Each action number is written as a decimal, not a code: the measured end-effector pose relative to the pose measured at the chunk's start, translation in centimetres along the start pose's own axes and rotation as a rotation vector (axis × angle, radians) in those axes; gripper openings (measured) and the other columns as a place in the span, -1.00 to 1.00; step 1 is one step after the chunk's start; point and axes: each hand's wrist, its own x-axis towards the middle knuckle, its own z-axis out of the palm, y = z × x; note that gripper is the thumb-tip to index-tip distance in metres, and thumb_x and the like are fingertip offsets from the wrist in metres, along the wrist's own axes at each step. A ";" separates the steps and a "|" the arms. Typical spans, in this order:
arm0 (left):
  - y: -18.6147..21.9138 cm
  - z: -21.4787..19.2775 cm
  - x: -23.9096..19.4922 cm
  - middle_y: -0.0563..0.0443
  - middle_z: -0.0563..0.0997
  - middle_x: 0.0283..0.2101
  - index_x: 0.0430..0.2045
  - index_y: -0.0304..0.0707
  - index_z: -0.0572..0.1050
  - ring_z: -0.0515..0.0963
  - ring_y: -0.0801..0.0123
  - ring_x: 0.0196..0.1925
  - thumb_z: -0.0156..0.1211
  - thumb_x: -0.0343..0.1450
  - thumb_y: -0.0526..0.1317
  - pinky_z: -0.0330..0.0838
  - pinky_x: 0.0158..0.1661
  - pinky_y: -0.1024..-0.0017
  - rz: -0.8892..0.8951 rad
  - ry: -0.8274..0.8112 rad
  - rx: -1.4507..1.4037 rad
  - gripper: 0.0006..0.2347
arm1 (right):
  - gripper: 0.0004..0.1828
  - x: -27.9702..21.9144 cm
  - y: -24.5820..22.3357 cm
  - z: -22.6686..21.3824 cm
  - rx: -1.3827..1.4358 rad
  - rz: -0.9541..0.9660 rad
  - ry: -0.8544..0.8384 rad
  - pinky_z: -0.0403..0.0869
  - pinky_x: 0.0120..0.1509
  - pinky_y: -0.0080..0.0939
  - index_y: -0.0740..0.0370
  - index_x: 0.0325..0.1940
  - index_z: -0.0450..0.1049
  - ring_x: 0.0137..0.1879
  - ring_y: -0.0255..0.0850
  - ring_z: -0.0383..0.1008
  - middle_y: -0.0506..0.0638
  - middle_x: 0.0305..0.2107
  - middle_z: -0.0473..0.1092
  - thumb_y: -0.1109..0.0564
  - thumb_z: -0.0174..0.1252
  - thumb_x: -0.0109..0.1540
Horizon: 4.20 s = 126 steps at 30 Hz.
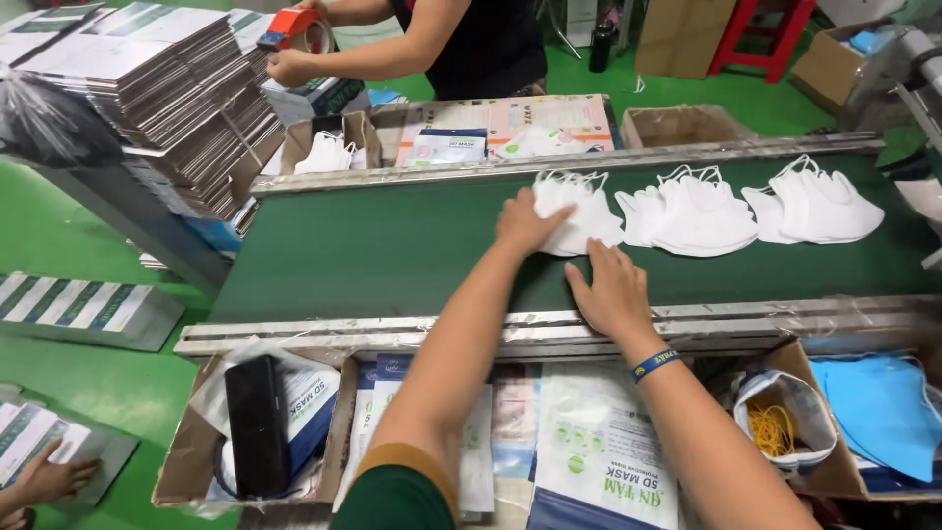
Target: Gathering stacks of individual medical masks, placing them inside printed plastic retail bags, and preparing boxes.
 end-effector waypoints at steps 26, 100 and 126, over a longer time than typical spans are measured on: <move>-16.7 -9.4 -51.9 -0.14 0.64 -0.05 0.00 -0.25 0.53 0.55 -0.05 0.08 0.33 0.33 -0.27 0.35 0.14 0.15 0.271 0.085 -0.346 -0.66 | -0.47 -30.5 -11.5 -4.7 0.442 -0.283 -0.724 0.53 0.00 -0.17 0.20 0.04 0.55 -0.09 -0.02 0.60 0.19 -0.18 0.56 0.06 0.45 0.01; 3.6 -17.5 -47.7 -0.20 0.71 -0.10 0.19 -0.06 0.48 0.75 0.04 -0.02 0.15 0.34 -0.33 0.59 0.01 0.28 0.563 -1.120 -0.812 -0.55 | -0.63 -24.7 -3.5 -14.4 0.511 -0.126 -0.138 0.41 -0.32 -0.19 0.09 -0.19 0.69 -0.45 -0.14 0.47 0.05 -0.53 0.47 0.36 0.06 0.10; -0.5 -5.7 -45.9 -0.14 0.71 -0.25 -0.16 -0.40 0.62 0.71 0.26 -0.25 0.23 0.44 -0.26 0.55 -0.19 0.31 -0.018 -0.153 -0.899 -0.81 | -0.37 -31.3 -10.8 -16.0 0.184 -0.474 0.034 0.44 -0.36 -0.03 0.49 0.30 0.37 -0.47 0.03 0.44 0.15 -0.52 0.38 0.21 0.20 0.15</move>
